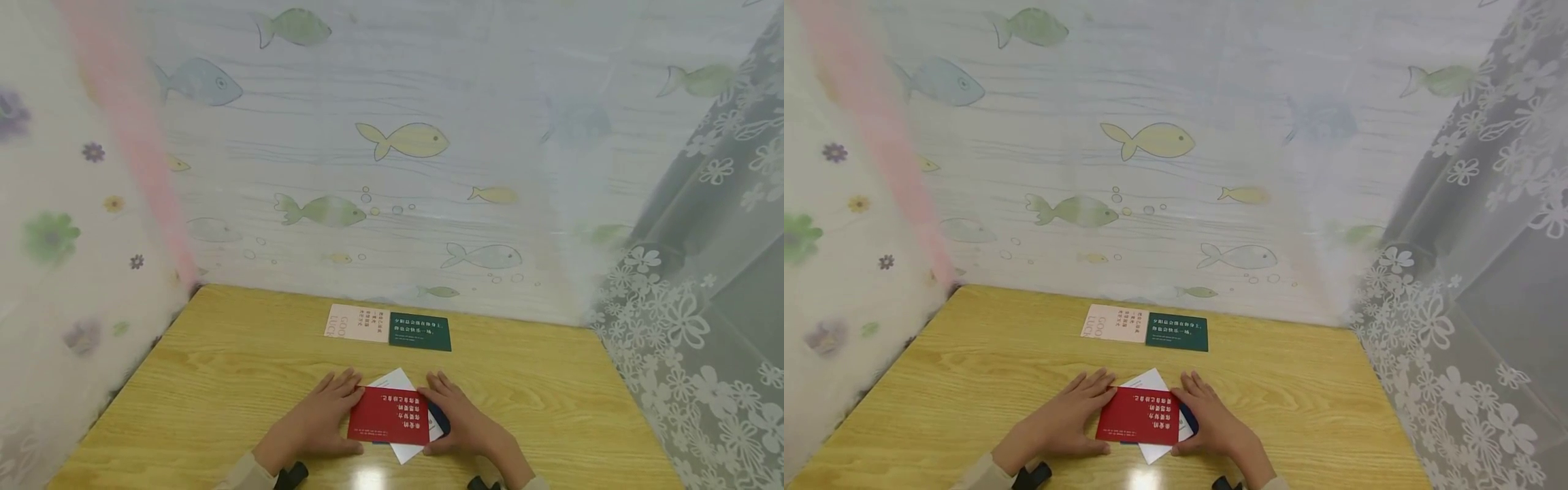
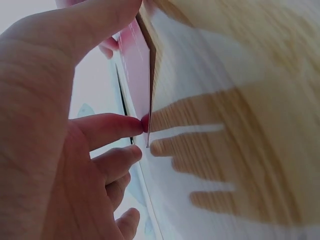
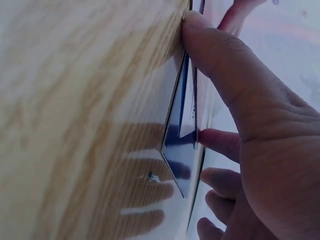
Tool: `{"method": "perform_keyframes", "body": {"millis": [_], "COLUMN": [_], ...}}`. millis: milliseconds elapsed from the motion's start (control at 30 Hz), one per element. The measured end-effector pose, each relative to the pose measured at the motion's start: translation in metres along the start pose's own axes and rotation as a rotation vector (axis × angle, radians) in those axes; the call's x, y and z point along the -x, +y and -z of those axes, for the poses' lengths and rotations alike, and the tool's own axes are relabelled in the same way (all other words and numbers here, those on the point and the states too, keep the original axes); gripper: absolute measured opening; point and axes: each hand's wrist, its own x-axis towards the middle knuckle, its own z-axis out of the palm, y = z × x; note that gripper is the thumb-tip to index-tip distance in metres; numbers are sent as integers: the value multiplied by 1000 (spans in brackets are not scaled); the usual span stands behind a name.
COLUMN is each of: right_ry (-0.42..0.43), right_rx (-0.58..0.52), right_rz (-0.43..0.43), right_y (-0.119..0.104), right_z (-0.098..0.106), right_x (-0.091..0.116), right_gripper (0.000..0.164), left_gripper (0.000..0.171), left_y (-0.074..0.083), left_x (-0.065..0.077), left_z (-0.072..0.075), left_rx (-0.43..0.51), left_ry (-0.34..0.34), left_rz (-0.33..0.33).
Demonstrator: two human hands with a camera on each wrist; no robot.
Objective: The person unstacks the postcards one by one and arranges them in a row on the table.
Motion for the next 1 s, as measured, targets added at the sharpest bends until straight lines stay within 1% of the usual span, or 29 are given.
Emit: {"method": "perform_keyframes", "body": {"millis": [100,267,400,533,700,767,900,1000], "right_ry": [7,20,17,11,12,18,35,41], "right_rx": [3,24,38,36,52,58,62,59], "right_rz": [-2,-24,-28,-28,-47,-35,-3,4], "right_y": [1,2,2,0,-1,-1,-1,-1], "right_z": [-1,-1,0,-1,-3,-4,-2,-1], "right_x": [1,2,2,2,3,3,3,3], "right_gripper": [99,103,102,100,99,99,97,94], "left_gripper": [96,102,106,106,104,104,102,100], "left_y": [-2,-10,-18,-23,-24,-24,-25,-25], "left_x": [0,-1,-2,-4,-5,-5,-7,-8], "left_z": [0,-1,0,0,0,1,1,2], "left_rx": [17,40,58,72,103,107,90,76], "left_ry": [4,17,27,24,19,19,29,39], "left_rz": [-1,12,16,5,1,1,-9,-17]}}
